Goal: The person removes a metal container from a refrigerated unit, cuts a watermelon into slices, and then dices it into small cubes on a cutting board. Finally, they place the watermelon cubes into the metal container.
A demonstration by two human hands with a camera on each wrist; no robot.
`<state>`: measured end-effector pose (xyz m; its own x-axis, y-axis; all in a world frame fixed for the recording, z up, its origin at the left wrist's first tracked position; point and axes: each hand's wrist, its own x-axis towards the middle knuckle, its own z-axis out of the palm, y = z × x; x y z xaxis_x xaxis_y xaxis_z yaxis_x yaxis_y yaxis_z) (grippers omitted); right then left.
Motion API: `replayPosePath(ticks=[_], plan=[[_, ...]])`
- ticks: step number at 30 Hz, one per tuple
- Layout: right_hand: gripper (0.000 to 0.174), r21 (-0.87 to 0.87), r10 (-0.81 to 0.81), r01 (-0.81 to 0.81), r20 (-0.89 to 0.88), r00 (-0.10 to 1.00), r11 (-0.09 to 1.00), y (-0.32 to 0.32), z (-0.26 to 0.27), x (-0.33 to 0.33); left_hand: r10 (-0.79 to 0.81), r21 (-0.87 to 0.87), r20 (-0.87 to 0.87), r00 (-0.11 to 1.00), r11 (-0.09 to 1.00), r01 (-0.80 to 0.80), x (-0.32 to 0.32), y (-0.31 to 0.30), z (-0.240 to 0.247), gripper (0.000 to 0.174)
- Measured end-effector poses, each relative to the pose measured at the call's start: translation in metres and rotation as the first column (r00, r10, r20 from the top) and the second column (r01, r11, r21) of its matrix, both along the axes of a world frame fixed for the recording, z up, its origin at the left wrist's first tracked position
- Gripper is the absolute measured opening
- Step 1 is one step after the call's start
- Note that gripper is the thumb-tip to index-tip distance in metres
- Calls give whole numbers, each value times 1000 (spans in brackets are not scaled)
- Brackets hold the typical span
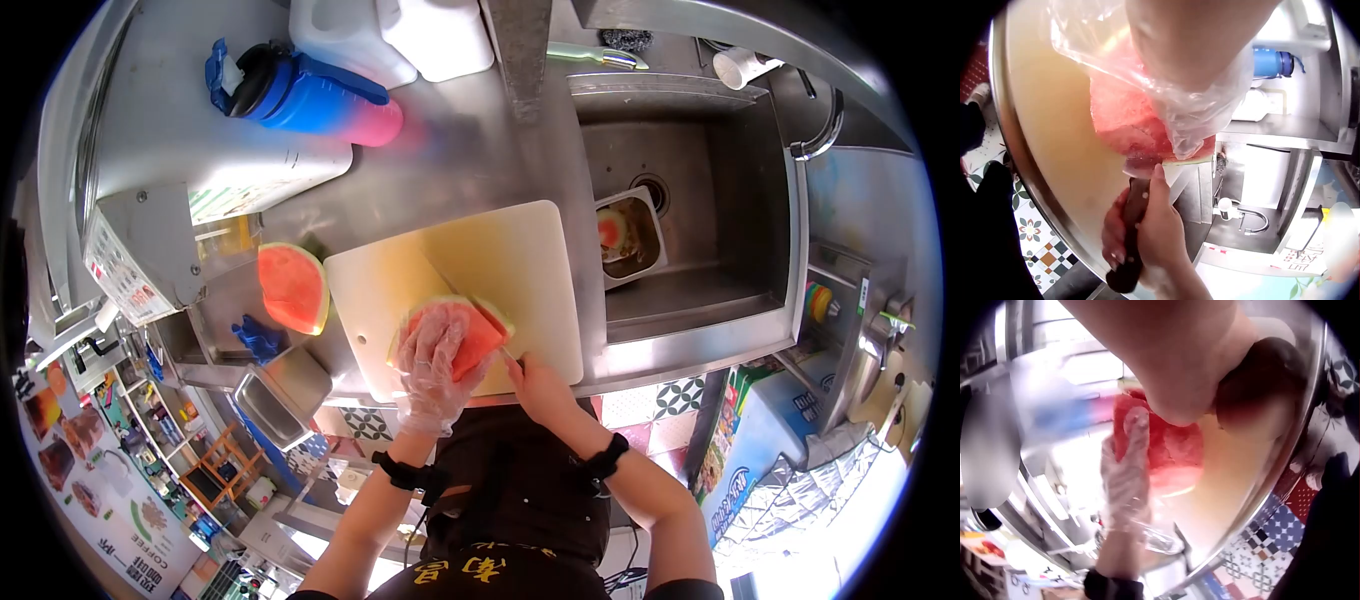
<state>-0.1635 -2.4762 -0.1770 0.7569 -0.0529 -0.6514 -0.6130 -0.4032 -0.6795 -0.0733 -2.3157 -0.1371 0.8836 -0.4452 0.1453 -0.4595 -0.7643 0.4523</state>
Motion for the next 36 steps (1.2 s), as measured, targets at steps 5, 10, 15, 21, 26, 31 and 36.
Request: replayPosePath(ticks=[5, 10, 15, 21, 26, 31, 36], plan=[[34, -28, -39, 42, 116, 992, 999, 10, -9, -16, -18, -2, 0, 1000, 1000, 18, -3, 4, 1, 77], [36, -64, 17, -22, -77, 997, 998, 5, 11, -51, 60, -29, -91, 994, 998, -63, 16, -5, 8, 71], [37, -133, 111, -125, -110, 988, 983, -6, 9, -81, 222, -173, -724, 653, 858, -484, 53, 5, 14, 58], [36, 51, -76, 75, 32, 997, 996, -12, 24, -59, 126, -266, -829, 545, 767, -583, 54, 4, 19, 52], [34, 65, -249, 266, -195, 949, 962, -22, 10, -55, 180, -238, -796, 577, 784, -573, 57, 0, 13, 48], [37, 26, -487, 500, -189, 853, 866, -47, 17, -62, 228, -229, -841, 491, 671, -705, 62, 7, 14, 41], [36, 52, -530, 538, -121, 840, 841, -77, 22, -70, 231, -215, -881, 413, 583, -783, 61, 8, 20, 46]])
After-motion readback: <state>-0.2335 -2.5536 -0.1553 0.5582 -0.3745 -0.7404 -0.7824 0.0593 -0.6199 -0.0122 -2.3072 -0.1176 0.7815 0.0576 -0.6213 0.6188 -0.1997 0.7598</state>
